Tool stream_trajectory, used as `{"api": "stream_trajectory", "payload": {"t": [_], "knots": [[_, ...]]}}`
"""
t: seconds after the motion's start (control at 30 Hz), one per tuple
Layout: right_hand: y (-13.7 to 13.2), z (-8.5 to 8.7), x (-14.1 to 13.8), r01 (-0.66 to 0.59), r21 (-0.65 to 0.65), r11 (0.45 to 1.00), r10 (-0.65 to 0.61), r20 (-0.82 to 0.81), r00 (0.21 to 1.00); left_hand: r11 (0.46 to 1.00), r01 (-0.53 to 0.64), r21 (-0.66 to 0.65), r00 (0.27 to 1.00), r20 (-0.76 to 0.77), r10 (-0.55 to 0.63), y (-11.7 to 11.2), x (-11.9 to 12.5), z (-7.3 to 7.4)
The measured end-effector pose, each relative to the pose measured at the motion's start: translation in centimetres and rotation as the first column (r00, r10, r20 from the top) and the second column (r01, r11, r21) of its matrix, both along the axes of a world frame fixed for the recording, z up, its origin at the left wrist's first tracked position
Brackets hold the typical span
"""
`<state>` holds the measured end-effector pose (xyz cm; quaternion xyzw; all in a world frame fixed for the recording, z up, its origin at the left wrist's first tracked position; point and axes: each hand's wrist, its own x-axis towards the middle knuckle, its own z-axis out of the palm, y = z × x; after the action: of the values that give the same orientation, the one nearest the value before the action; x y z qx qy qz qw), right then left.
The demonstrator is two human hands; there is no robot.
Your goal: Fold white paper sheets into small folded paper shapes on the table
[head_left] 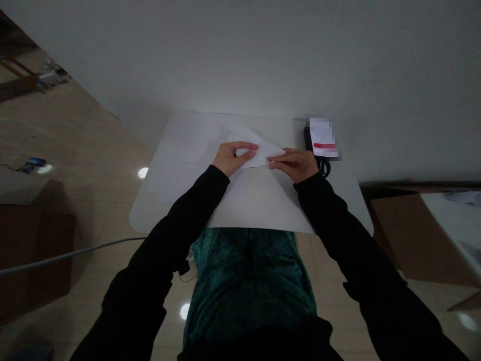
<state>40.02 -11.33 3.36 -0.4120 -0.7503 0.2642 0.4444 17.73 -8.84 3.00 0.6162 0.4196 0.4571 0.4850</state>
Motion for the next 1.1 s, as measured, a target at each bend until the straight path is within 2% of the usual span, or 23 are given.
{"api": "stream_trajectory", "payload": {"t": [0.13, 0.23, 0.3, 0.4, 0.53, 0.7, 0.9, 1.0, 1.1], "knots": [[-0.2, -0.6, -0.6, 0.045, -0.099, 0.994, -0.059, -0.146, 0.988, 0.999, 0.026, -0.025, 1.0, -0.004, -0.026, -0.4, 0.3, 0.4], [-0.3, -1.1, -1.1, 0.05, -0.178, 0.983, -0.101, -0.29, 0.952, 0.998, 0.063, 0.021, 0.996, -0.065, -0.061, -0.6, 0.4, 0.6], [-0.3, -1.3, -1.4, 0.043, -0.216, 0.975, -0.113, -0.326, 0.939, 0.995, 0.071, 0.071, 0.99, -0.124, -0.061, -0.6, 0.4, 0.8], [-0.5, -1.3, -1.8, 0.037, -0.258, 0.965, -0.118, -0.308, 0.944, 0.991, 0.064, 0.119, 0.984, -0.17, -0.043, -0.6, 0.3, 0.9], [-0.9, -1.2, -2.1, 0.06, -0.254, 0.965, -0.126, -0.254, 0.959, 0.992, 0.066, 0.111, 0.985, -0.168, -0.047, -0.6, 0.3, 0.8], [-1.1, -1.3, -1.9, 0.09, -0.202, 0.975, -0.128, -0.185, 0.974, 0.994, 0.069, 0.087, 0.988, -0.146, -0.056, -0.5, 0.4, 0.5], [-1.1, -1.4, -1.8, 0.199, -0.125, 0.972, -0.218, -0.167, 0.962, 0.994, 0.077, 0.075, 0.99, -0.128, -0.067, -0.6, 0.6, 0.6], [-1.3, -1.1, -2.0, 0.176, -0.135, 0.975, -0.198, -0.167, 0.966, 0.997, 0.057, 0.053, 0.993, -0.11, -0.051, -0.5, 0.6, 0.4], [-1.4, -1.1, -2.4, 0.106, -0.171, 0.98, -0.148, -0.255, 0.956, 1.0, 0.004, 0.031, 0.996, -0.087, -0.001, -0.4, 0.6, 0.1]]}}
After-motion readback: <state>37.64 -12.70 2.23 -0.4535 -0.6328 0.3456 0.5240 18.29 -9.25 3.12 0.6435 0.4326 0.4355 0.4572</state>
